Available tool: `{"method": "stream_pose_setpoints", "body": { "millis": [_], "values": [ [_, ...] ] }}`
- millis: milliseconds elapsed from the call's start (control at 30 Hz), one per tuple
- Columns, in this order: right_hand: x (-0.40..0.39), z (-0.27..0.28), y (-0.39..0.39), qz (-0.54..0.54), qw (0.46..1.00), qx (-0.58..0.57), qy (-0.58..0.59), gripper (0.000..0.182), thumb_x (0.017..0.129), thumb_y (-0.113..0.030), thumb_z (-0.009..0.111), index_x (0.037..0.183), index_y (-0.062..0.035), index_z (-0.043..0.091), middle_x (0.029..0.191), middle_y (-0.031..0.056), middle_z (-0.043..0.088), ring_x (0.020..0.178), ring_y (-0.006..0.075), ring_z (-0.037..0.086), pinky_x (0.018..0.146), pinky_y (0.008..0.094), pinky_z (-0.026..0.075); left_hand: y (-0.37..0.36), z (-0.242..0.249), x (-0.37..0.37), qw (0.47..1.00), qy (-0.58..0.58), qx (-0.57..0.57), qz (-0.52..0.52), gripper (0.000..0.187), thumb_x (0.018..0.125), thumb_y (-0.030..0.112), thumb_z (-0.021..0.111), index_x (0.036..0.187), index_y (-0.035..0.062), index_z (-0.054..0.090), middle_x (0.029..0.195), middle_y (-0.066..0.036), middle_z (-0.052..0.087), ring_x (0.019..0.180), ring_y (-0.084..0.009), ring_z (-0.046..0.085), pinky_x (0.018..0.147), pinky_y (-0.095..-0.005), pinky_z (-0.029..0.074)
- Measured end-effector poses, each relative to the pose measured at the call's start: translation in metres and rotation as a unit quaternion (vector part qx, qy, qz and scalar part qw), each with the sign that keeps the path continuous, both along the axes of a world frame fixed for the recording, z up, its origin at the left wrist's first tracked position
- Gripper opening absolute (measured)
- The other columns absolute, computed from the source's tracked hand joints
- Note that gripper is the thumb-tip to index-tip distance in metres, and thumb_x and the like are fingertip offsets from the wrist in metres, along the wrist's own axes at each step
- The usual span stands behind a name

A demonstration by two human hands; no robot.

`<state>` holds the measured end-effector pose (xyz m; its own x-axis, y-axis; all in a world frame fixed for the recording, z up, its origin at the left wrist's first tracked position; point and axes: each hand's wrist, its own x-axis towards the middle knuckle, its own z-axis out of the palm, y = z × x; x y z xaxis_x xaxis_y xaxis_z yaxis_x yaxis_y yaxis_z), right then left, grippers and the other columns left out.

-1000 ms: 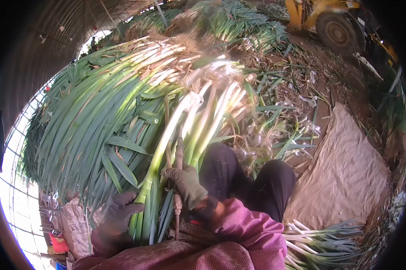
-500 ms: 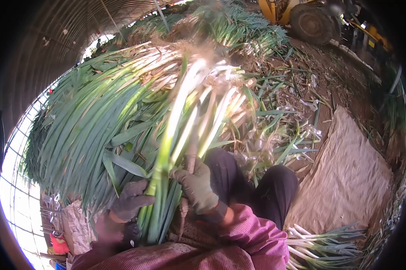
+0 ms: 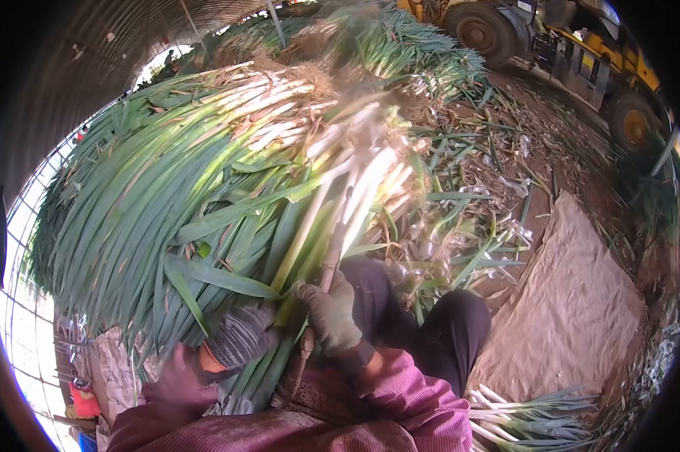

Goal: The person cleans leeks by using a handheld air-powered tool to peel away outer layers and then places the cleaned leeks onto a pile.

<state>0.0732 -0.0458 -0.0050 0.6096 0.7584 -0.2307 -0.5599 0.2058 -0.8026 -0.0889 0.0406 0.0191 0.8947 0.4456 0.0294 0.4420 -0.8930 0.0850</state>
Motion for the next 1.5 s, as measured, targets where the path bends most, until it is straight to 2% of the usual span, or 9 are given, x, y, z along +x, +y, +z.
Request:
{"method": "stream_pose_setpoints", "body": {
  "millis": [200, 267, 433, 667, 833, 1133, 1267, 1300, 1500],
  "values": [
    [-0.001, 0.018, -0.007, 0.037, 0.999, -0.006, 0.024, 0.019, 0.081, -0.005, 0.064, 0.099, 0.0000, 0.059, 0.081, 0.0030, 0.060, 0.072, 0.0117, 0.056, 0.064, 0.0261, 0.048, 0.095, 0.040, 0.080, 0.952, -0.020, 0.296, 0.075, 0.099, 0.073, 0.060, 0.064, 0.141, -0.0048, 0.032, 0.141, -0.027, 0.038, 0.127, -0.0438, 0.039, 0.109, -0.0516, 0.026],
    [0.001, 0.016, -0.006, 0.045, 0.998, -0.030, -0.018, 0.018, 0.080, -0.005, 0.063, 0.098, -0.0035, 0.059, 0.080, 0.0003, 0.057, 0.066, 0.0084, 0.051, 0.057, 0.0229, 0.042, 0.139, 0.032, 0.110, 0.973, 0.053, 0.182, 0.128, 0.099, 0.074, 0.061, 0.063, 0.142, -0.0035, 0.030, 0.144, -0.026, 0.035, 0.132, -0.0396, 0.035, 0.109, -0.0553, 0.024],
    [0.008, -0.014, 0.007, 0.118, 0.990, -0.055, -0.048, 0.020, 0.078, -0.009, 0.068, 0.092, -0.0027, 0.055, 0.079, 0.0017, 0.053, 0.070, 0.0121, 0.049, 0.065, 0.0269, 0.044, 0.187, 0.003, 0.132, 0.948, -0.003, 0.305, 0.088, 0.056, 0.079, 0.047, 0.063, 0.112, 0.0016, 0.058, 0.108, -0.016, 0.059, 0.101, -0.0328, 0.059, 0.085, -0.0451, 0.048],
    [0.003, 0.000, -0.002, 0.068, 0.996, -0.028, -0.040, 0.018, 0.077, -0.009, 0.069, 0.089, -0.0036, 0.057, 0.076, 0.0008, 0.056, 0.067, 0.0110, 0.051, 0.061, 0.0267, 0.044, 0.203, 0.000, 0.104, 0.961, -0.095, 0.132, 0.224, 0.037, 0.077, 0.023, 0.066, 0.107, 0.0023, 0.063, 0.092, -0.023, 0.066, 0.087, -0.0398, 0.062, 0.079, -0.0458, 0.048],
    [0.004, 0.016, -0.004, 0.090, 0.995, -0.012, 0.034, 0.016, 0.078, -0.004, 0.069, 0.089, -0.0023, 0.057, 0.077, 0.0019, 0.057, 0.069, 0.0103, 0.053, 0.063, 0.0259, 0.046, 0.163, -0.017, 0.046, 0.944, -0.223, 0.220, 0.103, 0.037, 0.078, 0.028, 0.066, 0.106, 0.0034, 0.064, 0.084, -0.023, 0.065, 0.079, -0.0401, 0.062, 0.074, -0.0477, 0.048],
    [0.002, 0.006, 0.011, 0.078, 0.990, 0.015, 0.114, 0.019, 0.080, -0.001, 0.063, 0.095, 0.0001, 0.052, 0.073, 0.0081, 0.058, 0.057, 0.0177, 0.057, 0.050, 0.0294, 0.049, 0.009, -0.034, 0.023, 0.950, -0.235, -0.095, 0.180, 0.028, 0.082, 0.016, 0.064, 0.103, -0.0025, 0.064, 0.088, -0.025, 0.061, 0.082, -0.0423, 0.056, 0.076, -0.0494, 0.044],
    [-0.003, 0.025, -0.011, 0.051, 0.989, 0.038, 0.131, 0.025, 0.080, 0.001, 0.062, 0.102, 0.0015, 0.052, 0.079, 0.0091, 0.060, 0.062, 0.0179, 0.060, 0.055, 0.0290, 0.051, 0.031, 0.009, 0.045, 0.949, -0.219, 0.217, -0.059, 0.019, 0.083, 0.008, 0.060, 0.100, 0.0020, 0.067, 0.080, -0.019, 0.060, 0.077, -0.0325, 0.058, 0.071, -0.0394, 0.046],
    [-0.012, 0.022, -0.014, 0.045, 0.992, 0.053, 0.109, 0.028, 0.080, 0.001, 0.062, 0.105, 0.0020, 0.051, 0.082, 0.0091, 0.060, 0.067, 0.0174, 0.061, 0.060, 0.0285, 0.051, 0.048, 0.010, 0.051, 0.971, -0.232, 0.051, 0.003, 0.019, 0.083, 0.011, 0.063, 0.099, 0.0013, 0.067, 0.079, -0.019, 0.062, 0.075, -0.0334, 0.059, 0.071, -0.0398, 0.047],
    [-0.064, 0.014, -0.045, 0.143, 0.989, -0.006, 0.039, 0.036, 0.078, -0.002, 0.068, 0.108, 0.0020, 0.051, 0.093, 0.0088, 0.060, 0.081, 0.0159, 0.058, 0.075, 0.0286, 0.049, 0.076, 0.107, 0.107, 0.986, -0.155, 0.063, -0.014, 0.030, 0.082, 0.025, 0.067, 0.097, -0.0007, 0.067, 0.080, -0.022, 0.063, 0.075, -0.0369, 0.061, 0.072, -0.0423, 0.048]
  ]
}}
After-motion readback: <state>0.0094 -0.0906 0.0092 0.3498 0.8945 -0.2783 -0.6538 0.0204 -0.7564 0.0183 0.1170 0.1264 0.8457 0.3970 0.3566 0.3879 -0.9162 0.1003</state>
